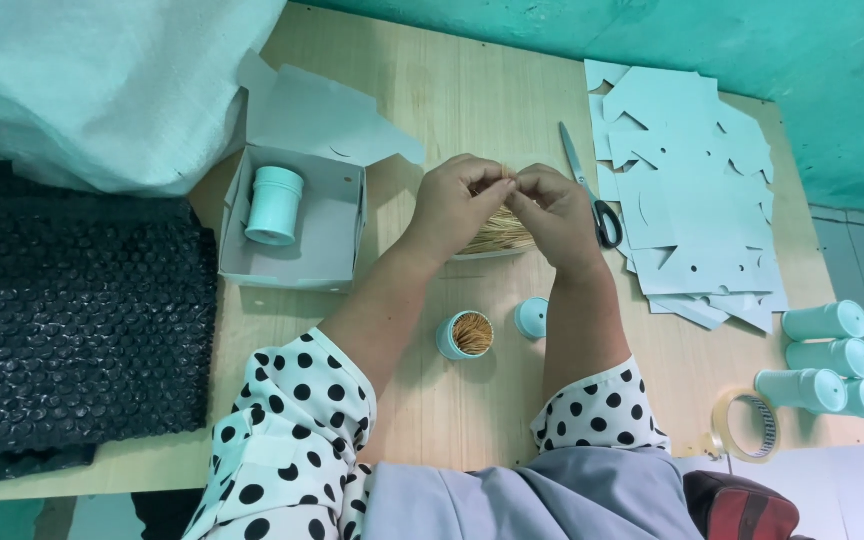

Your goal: The person repeatedly picks wooden sticks from a clear plastic container and places them into a small light-blue cylindrical container on the table. The person continues this process until the small container is full.

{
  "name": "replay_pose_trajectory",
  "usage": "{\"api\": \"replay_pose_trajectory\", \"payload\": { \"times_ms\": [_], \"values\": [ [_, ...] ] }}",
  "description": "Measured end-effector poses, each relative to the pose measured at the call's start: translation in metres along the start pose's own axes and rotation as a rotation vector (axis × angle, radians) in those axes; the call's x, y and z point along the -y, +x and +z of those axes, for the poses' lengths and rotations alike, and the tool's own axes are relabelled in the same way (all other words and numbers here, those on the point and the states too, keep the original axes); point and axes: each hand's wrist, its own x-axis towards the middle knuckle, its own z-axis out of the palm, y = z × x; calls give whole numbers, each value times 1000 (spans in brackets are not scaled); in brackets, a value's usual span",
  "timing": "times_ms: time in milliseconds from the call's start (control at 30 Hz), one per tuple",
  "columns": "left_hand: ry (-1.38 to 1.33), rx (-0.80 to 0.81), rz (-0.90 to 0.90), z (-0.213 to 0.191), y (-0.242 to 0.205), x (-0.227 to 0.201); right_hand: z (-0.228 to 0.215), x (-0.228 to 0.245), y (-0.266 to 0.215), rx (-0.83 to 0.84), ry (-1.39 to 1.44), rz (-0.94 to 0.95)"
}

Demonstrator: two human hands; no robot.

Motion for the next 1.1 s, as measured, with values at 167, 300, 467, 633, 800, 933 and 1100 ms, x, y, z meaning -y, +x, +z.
{"api": "replay_pose_trajectory", "payload": {
  "times_ms": [167, 300, 467, 633, 800, 933, 1100],
  "values": [
    [-75, -25, -30, -2, 1, -2, 3, 1, -1, -20, 32, -17],
    [-255, -61, -181, -4, 6, 8, 3, 6, 0, -26, 62, -1],
    [-334, -22, -255, -7, 6, 4, 3, -2, 0, -94, 96, -48],
    [-335, 29, -277, -5, 3, -1, 3, -8, 1, -120, 103, -74],
    [-374, 49, -317, -8, 4, -2, 2, 2, 1, -62, 32, -117],
    [-436, 43, -340, -7, 8, 15, -7, 7, -1, 37, 17, -189],
    [-406, 126, -369, -10, 8, 11, -13, 25, -7, 222, -218, -289]
  ]
}}
